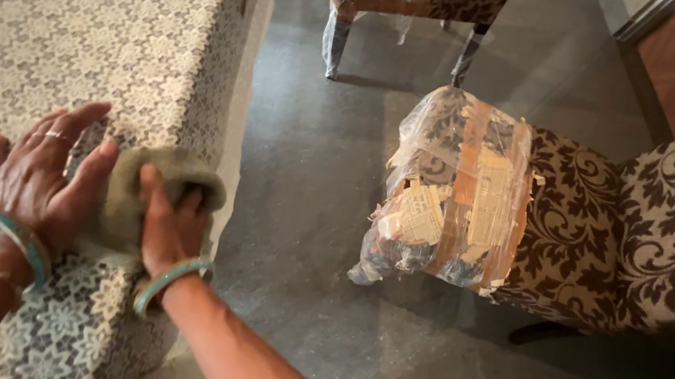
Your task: The person wipes a patterned tablecloth on a dining table using a green cloth. They move the cloth across the surface and along the edges, smoothing the fabric as they clean.
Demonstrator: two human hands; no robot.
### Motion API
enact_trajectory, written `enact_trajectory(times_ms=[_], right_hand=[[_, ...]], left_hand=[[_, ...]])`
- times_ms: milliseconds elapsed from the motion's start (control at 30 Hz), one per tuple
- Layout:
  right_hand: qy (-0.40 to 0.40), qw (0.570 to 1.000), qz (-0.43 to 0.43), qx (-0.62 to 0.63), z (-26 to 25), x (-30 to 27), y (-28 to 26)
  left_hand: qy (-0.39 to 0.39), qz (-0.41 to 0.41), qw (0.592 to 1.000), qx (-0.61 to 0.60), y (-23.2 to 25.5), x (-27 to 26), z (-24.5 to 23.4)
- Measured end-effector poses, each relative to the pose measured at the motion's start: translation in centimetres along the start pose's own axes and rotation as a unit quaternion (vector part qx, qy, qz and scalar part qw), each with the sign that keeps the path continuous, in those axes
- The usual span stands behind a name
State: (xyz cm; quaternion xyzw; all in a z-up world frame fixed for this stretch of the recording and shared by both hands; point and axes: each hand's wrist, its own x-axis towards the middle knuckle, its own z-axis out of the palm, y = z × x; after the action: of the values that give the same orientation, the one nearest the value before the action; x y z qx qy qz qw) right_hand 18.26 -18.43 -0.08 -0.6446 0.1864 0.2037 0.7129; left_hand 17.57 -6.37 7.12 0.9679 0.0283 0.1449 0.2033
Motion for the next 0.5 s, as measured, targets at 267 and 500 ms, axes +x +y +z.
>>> enact_trajectory(times_ms=[267,500], right_hand=[[-0.03,0.998,-0.046,-0.021,-0.6,6.3,-6.4],[-0.073,0.992,-0.092,-0.038,-0.7,3.5,-3.6]], left_hand=[[-0.009,-0.034,0.999,0.016,-1.0,0.5,0.5],[-0.011,-0.052,0.997,0.046,-0.6,0.9,0.4]])
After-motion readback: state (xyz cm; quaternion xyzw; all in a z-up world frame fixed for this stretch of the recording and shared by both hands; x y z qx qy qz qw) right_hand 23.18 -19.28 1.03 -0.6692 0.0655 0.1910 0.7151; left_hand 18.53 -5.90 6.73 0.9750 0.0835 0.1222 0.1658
